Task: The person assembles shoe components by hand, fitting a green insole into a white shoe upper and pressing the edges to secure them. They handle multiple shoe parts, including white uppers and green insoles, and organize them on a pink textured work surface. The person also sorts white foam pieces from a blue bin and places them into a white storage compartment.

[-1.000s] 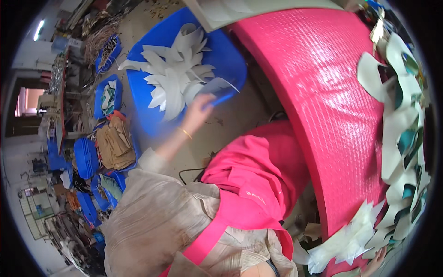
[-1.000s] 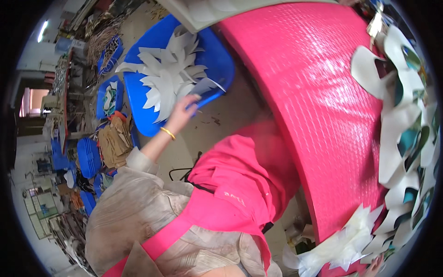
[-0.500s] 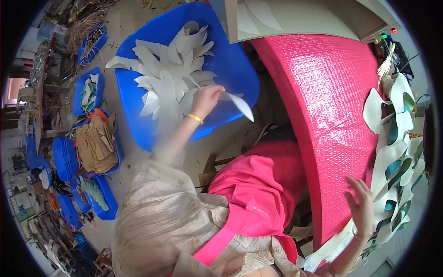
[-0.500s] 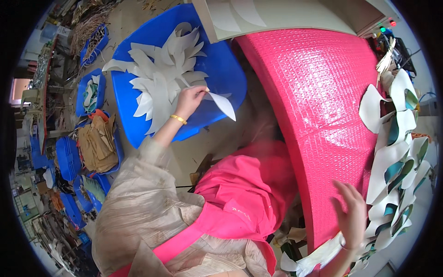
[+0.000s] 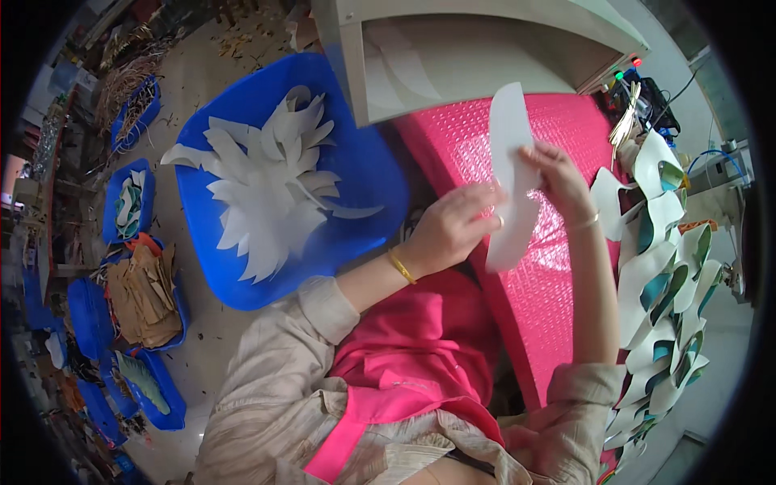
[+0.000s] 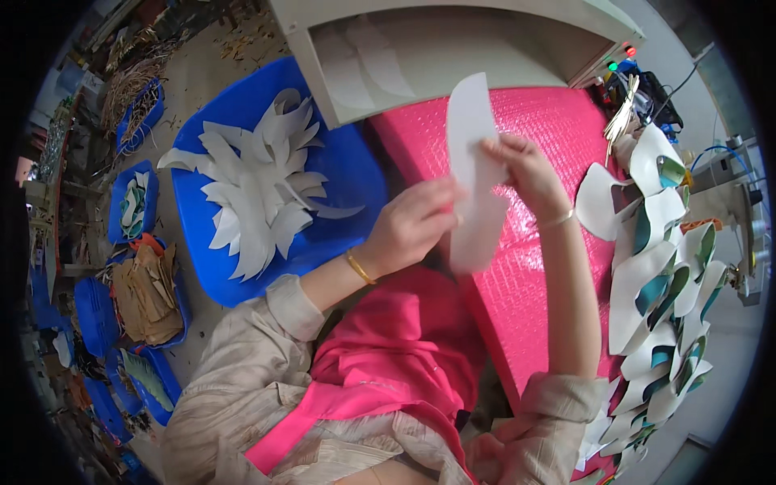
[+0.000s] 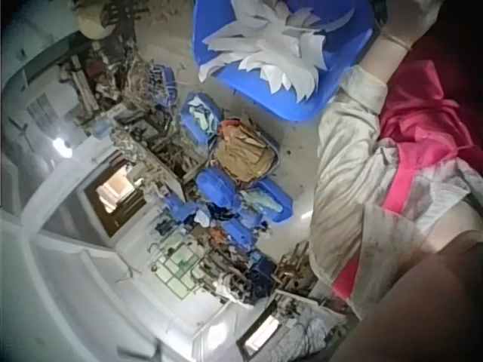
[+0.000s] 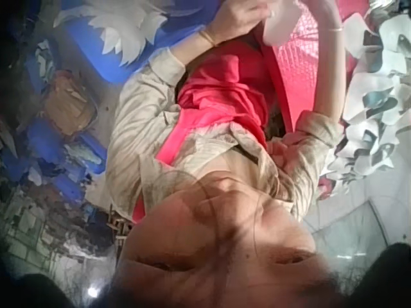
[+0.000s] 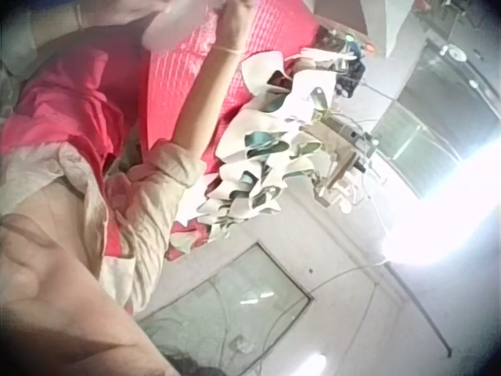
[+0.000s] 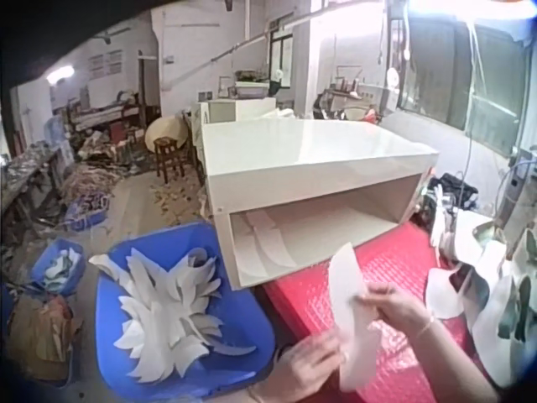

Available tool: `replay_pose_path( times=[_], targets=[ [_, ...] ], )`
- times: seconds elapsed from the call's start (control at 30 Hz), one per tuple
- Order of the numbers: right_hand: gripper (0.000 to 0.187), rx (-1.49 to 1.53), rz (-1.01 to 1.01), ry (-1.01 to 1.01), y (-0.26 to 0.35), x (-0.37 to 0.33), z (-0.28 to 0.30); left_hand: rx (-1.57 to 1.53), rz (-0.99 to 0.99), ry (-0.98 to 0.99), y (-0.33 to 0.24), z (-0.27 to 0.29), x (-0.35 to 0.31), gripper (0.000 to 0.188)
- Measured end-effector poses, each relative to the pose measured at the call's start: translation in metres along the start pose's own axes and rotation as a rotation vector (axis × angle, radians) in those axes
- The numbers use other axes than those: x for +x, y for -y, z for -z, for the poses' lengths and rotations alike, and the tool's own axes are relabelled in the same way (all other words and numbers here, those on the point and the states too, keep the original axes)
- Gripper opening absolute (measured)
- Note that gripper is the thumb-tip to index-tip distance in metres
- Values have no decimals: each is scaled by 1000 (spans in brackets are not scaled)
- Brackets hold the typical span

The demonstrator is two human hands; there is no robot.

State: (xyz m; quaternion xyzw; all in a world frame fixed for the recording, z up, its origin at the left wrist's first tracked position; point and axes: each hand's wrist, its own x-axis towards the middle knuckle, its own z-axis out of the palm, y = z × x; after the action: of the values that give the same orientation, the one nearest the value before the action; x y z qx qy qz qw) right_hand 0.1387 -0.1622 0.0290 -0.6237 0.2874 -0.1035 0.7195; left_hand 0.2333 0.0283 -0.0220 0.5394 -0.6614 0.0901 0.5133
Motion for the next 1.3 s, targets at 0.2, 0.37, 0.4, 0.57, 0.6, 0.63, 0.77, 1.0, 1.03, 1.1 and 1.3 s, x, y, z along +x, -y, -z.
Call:
replay_pose_path(
  times=[0.2, 0.37, 0.4, 0.57, 0.6, 0.63, 0.77, 1.0, 1.03, 1.1, 1.3],
  targets=[
    [30, -377, 71, -56, 45, 169, 44, -238, 366, 44, 24, 11, -22, 22],
    [23, -696, 221, -37, 34, 317, 21, -136, 827, 14, 23, 65, -99, 18],
    [23, -771, 253, -54, 33, 337, 21, -132, 925, -20, 22, 74, -108, 16],
    [23, -1060, 349, -126, 14, 387, 21, -49, 1108, -127, 29, 83, -132, 14],
    [23, -1098, 364, -137, 12, 386, 22, -57, 1117, -136, 31, 81, -132, 14],
    [23, -1133, 384, -150, 9, 385, 22, -66, 1125, -144, 32, 80, -132, 15],
    [23, -1257, 481, -200, 3, 375, 27, -109, 1145, -154, 34, 81, -133, 14],
    [24, -1471, 700, -342, 8, 380, 51, 249, 1241, -122, 72, 143, -198, 22],
    [24, -1491, 719, -355, 9, 374, 55, 160, 1279, -213, 94, 155, -223, 27],
    [24, -1491, 753, -349, 7, 367, 50, 385, 1446, -68, 132, 183, -262, 34],
    [26, -1360, 751, -237, 15, 291, 43, 797, 1510, 56, 268, 190, -314, 54]
  ],
)
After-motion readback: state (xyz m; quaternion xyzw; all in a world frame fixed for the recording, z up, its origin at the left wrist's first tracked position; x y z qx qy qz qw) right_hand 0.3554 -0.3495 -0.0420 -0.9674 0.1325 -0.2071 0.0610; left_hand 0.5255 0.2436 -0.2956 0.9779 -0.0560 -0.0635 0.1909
